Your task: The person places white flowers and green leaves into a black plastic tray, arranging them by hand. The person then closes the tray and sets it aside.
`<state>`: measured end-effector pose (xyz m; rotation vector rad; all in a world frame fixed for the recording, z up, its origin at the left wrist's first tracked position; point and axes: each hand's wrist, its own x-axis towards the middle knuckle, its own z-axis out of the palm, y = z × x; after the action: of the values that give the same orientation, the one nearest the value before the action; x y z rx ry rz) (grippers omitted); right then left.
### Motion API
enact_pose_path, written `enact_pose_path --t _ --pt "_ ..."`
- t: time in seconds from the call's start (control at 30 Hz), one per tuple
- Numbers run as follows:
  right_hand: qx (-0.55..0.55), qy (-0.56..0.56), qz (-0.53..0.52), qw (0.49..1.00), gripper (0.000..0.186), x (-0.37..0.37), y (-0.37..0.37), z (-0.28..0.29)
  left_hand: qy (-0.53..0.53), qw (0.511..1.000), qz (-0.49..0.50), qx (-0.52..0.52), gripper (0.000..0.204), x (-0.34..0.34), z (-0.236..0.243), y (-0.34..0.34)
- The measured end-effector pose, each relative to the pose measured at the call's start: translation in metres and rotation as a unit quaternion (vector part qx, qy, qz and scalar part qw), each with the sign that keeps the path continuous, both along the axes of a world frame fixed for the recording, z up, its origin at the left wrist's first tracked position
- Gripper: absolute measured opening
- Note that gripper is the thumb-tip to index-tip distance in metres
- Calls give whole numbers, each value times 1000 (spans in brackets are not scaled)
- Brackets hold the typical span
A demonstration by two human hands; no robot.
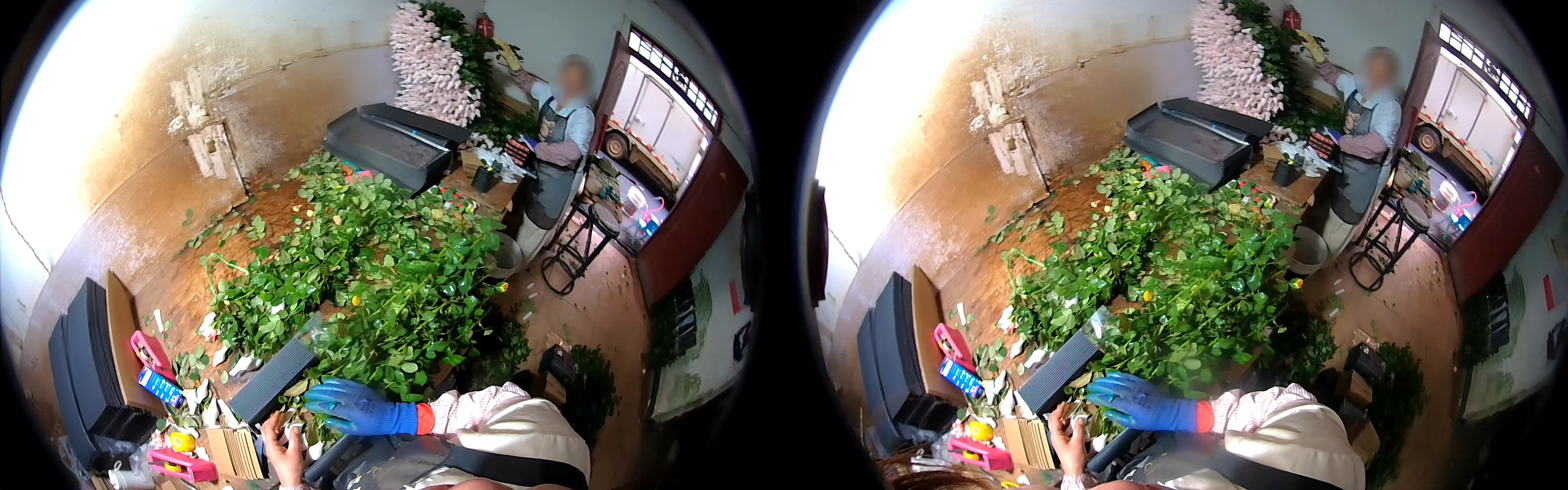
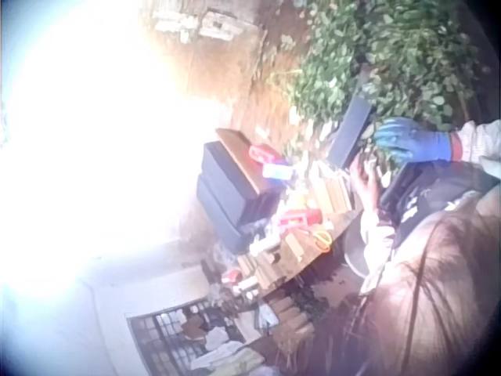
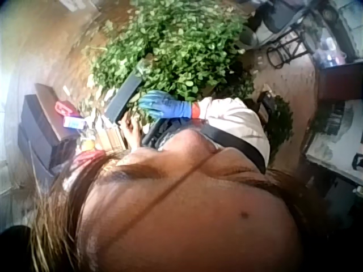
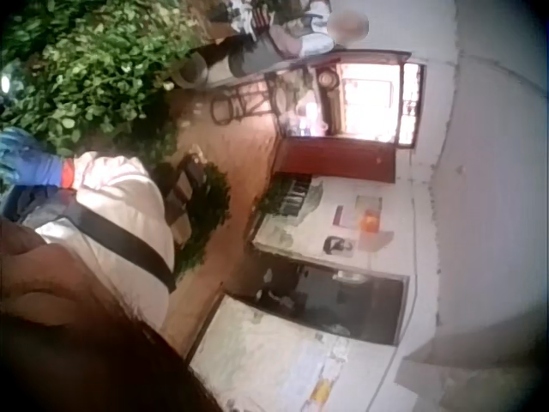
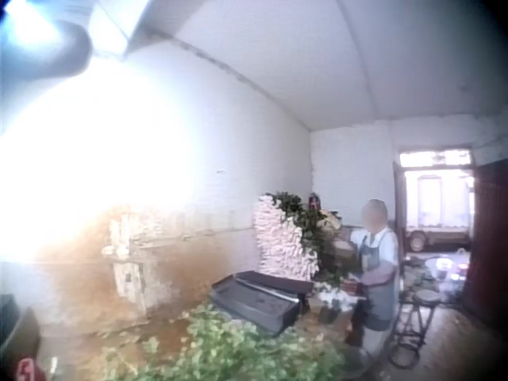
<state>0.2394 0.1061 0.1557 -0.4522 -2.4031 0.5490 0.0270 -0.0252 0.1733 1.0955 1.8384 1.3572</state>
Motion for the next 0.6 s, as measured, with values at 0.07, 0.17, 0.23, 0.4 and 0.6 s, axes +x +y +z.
enact_pose_path --t 0.07,0.17,0.23,0.4,0.6 --pt "2 -1 -7 1000 68 0 1 2 -58 998 -3 1 54 -3 -9 -2" --pt "14 56 -10 998 66 2 4 -9 -120 992 -26 -10 48 -14 -36 2" --pt "40 125 -10 991 63 -5 6 -20 -143 987 -68 1 47 -28 -56 7" --pt "98 234 -51 966 43 -34 3 -39 -24 987 -157 6 53 40 -15 32" --pt "-187 309 -37 932 38 -7 -22 24 36 966 -255 -29 53 78 -4 44"
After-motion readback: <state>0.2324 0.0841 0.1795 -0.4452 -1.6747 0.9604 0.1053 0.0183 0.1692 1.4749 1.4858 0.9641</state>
